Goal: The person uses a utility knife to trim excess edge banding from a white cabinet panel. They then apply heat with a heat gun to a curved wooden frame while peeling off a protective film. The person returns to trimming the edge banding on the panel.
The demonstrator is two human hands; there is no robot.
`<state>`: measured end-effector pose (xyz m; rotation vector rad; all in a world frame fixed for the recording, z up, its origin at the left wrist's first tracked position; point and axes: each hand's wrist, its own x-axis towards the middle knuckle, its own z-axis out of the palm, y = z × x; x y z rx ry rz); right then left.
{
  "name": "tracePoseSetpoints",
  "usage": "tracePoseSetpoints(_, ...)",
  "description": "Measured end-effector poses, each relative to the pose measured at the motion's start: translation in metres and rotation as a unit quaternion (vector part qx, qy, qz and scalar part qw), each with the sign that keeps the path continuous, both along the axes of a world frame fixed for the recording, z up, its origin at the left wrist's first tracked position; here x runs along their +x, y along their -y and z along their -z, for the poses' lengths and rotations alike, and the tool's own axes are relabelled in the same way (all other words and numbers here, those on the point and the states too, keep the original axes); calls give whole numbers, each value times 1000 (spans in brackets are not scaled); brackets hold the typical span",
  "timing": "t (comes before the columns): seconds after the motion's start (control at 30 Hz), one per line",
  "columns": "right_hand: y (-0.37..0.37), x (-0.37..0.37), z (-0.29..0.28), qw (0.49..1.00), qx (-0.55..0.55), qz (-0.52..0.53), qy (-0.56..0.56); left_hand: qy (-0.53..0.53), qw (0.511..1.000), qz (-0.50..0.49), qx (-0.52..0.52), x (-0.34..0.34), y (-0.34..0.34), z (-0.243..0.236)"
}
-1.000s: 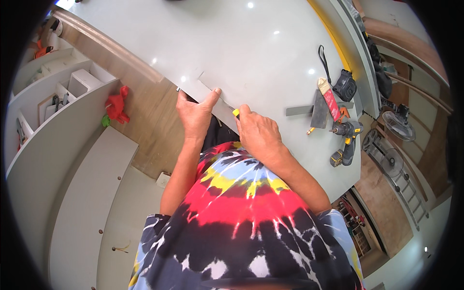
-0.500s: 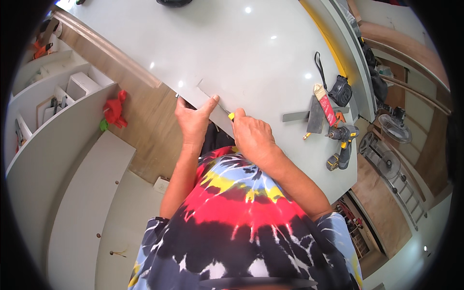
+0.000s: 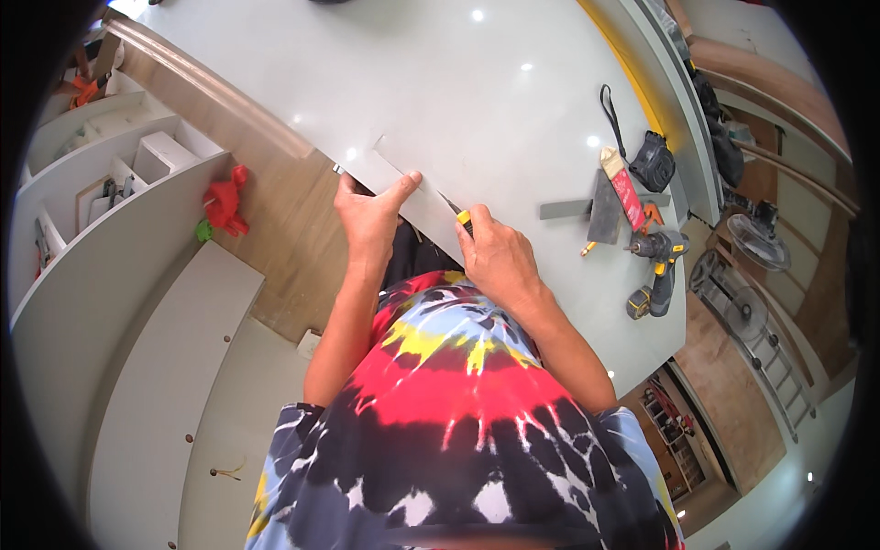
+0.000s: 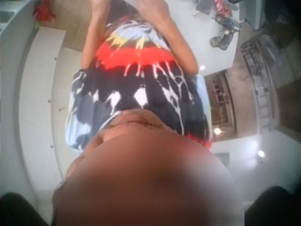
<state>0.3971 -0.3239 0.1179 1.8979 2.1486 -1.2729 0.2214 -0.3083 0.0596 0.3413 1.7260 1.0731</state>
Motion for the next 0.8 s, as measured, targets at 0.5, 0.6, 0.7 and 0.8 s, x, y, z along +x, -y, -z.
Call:
tracePoseSetpoints(0.5,-9,-9,-3,998,-38,-39,41,-20,1000,7,21,3,-1,4)
tracePoseSetpoints(0.6,-11,-9,-4,998,-33,-47,39,-7,1000,4,30,3,-1,4)
tracePoseSetpoints(0.7,-14,-9,-6,996,-37,-64,55,-19,1000,13,7,2,-2,4)
tracePoseSetpoints(0.8,-14,-10,-8,993,-39,-77,83,-7,1000,14,25,2,-2,2)
